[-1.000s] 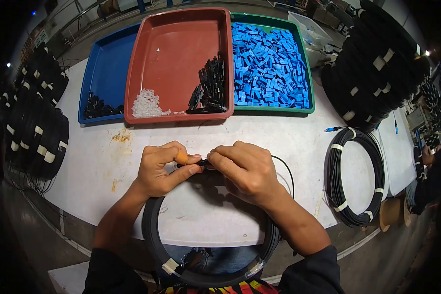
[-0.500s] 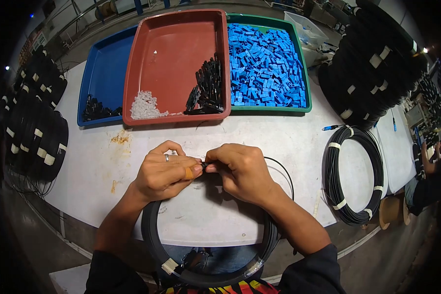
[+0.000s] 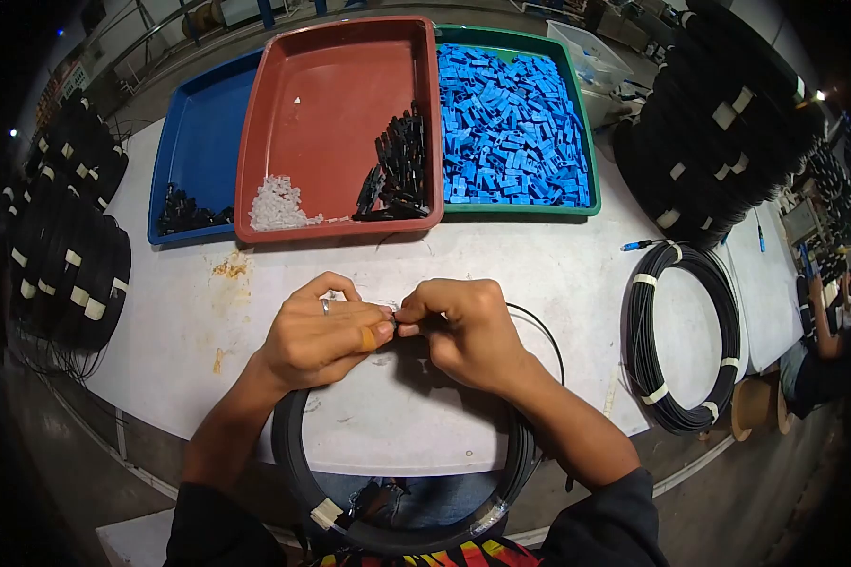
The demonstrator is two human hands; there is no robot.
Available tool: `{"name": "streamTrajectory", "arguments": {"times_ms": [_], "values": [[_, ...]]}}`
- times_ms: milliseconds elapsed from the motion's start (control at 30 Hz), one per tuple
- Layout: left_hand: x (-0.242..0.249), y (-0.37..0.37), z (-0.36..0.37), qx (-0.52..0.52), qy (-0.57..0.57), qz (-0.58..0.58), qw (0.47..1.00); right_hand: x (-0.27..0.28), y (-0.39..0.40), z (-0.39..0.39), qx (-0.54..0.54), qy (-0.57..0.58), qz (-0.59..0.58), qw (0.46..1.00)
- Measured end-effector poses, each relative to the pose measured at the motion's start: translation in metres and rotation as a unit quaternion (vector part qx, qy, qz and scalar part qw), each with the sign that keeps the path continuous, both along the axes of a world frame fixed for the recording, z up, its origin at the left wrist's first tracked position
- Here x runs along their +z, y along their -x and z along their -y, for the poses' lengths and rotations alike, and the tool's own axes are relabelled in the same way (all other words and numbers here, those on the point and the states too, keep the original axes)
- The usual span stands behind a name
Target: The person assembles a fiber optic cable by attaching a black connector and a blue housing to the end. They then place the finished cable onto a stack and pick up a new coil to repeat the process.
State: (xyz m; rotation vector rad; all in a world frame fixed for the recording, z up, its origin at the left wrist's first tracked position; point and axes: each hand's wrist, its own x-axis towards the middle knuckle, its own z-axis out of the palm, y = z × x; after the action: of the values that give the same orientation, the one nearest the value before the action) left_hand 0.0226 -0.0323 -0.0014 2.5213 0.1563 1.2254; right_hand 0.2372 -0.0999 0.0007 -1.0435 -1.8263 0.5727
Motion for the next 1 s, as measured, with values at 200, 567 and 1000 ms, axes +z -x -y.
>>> {"name": "streamTrajectory", "arguments": {"times_ms": [200,567,1000], "values": [[-0.002,0.007,0.003,0.019,0.142,0.010,0.990,0.005,0.008,0.000,-0.015,-0.052,0.028,0.998],[0.000,0.003,-0.001,0.006,-0.052,-0.029,0.998,0.004,0.005,0.002,-0.012,0.094,-0.023,0.995],[-0.003,0.001,-0.002,-0.001,0.015,0.007,1.000,0.004,0.002,0.000,0.010,-0.057,0.052,0.997]]}}
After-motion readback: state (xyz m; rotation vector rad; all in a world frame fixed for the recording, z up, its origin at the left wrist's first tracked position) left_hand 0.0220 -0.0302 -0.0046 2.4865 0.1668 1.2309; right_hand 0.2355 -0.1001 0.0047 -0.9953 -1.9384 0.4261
